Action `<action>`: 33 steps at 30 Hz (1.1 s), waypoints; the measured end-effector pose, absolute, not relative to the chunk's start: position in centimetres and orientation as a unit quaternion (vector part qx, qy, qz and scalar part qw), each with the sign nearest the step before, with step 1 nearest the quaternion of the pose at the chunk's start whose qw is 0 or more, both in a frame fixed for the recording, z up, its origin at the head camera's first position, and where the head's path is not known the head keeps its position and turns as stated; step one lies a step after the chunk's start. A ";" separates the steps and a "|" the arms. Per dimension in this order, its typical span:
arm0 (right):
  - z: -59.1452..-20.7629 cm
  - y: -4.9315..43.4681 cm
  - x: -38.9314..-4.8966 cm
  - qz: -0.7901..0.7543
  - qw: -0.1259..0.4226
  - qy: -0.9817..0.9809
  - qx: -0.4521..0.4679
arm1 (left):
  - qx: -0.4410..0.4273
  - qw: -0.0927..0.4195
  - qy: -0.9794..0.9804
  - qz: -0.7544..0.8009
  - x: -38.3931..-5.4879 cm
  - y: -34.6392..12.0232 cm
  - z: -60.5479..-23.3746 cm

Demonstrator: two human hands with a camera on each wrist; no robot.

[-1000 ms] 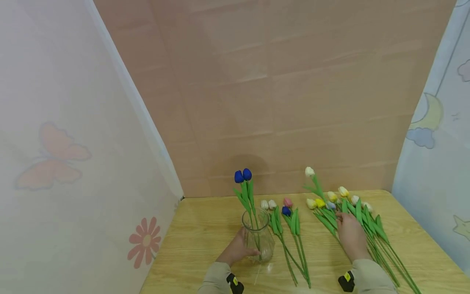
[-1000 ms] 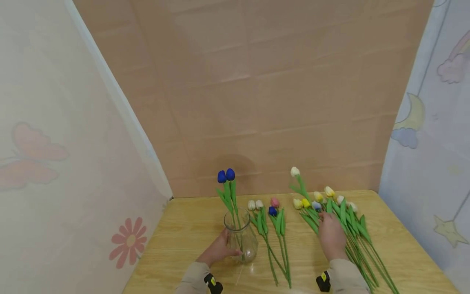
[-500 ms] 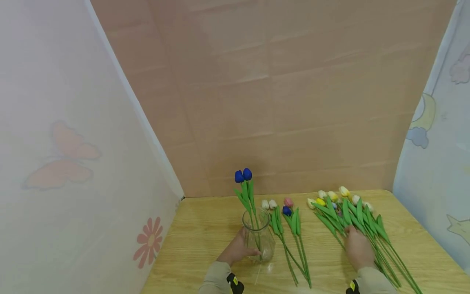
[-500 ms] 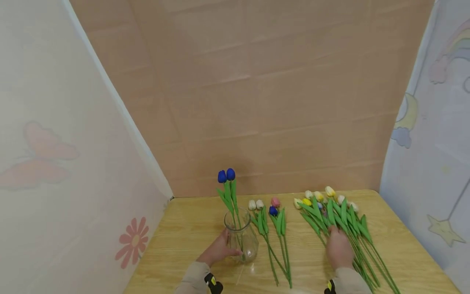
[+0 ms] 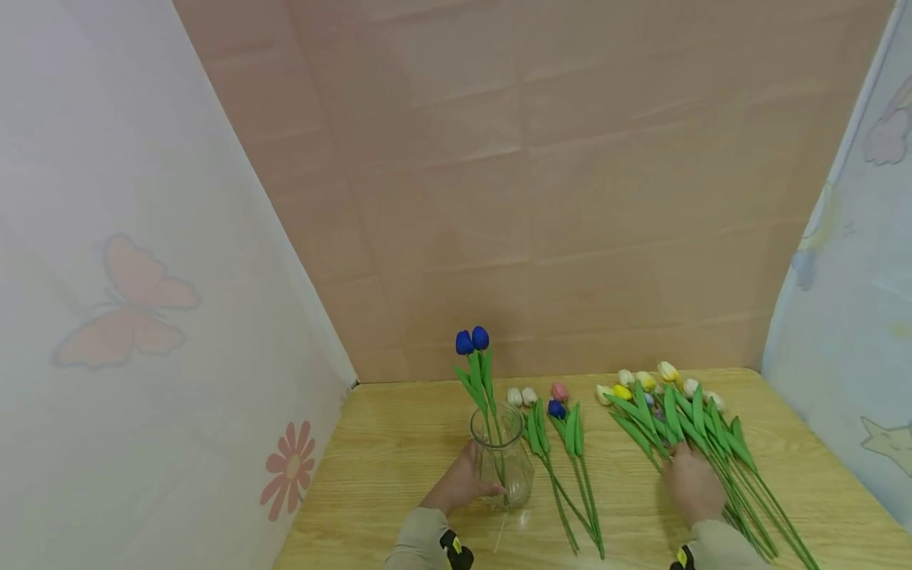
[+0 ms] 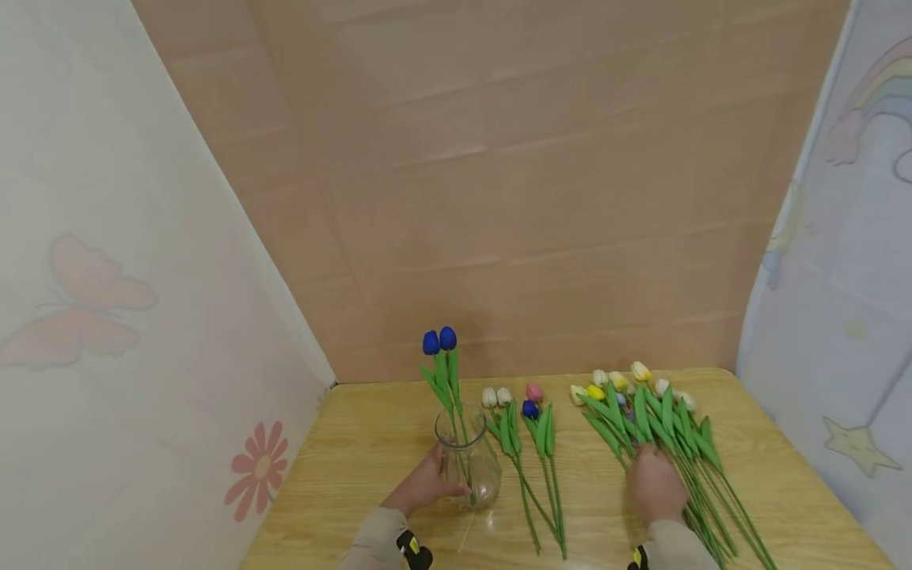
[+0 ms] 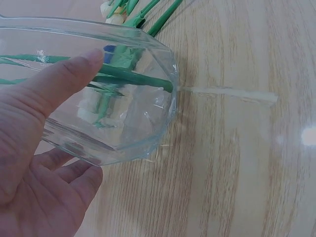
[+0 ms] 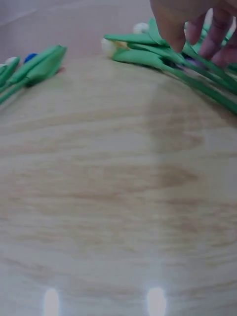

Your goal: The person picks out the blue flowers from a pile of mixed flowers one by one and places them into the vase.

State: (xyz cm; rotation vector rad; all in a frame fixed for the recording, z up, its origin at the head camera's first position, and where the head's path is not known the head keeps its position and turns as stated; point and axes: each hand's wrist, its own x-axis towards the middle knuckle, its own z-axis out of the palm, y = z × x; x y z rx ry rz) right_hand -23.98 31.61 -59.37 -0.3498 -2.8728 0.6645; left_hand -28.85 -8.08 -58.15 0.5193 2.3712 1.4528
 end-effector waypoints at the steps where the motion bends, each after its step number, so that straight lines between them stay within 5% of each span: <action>1: -59.2 31.3 -24.0 0.210 0.086 -0.967 -0.113 | 0.182 0.156 0.828 0.506 -28.8 -8.1 -58.1; 9: -57.6 24.6 -24.5 0.167 0.128 -0.977 -0.029 | 0.189 0.159 0.823 0.511 -28.9 -8.1 -58.0; 18: -59.0 16.6 -25.2 0.238 0.069 -0.964 0.091 | 0.209 0.154 0.822 0.506 -29.2 -8.3 -58.2; 33: -61.9 15.4 -25.5 0.273 0.062 -0.959 0.043 | 0.229 0.148 0.835 0.478 -28.9 -8.2 -57.9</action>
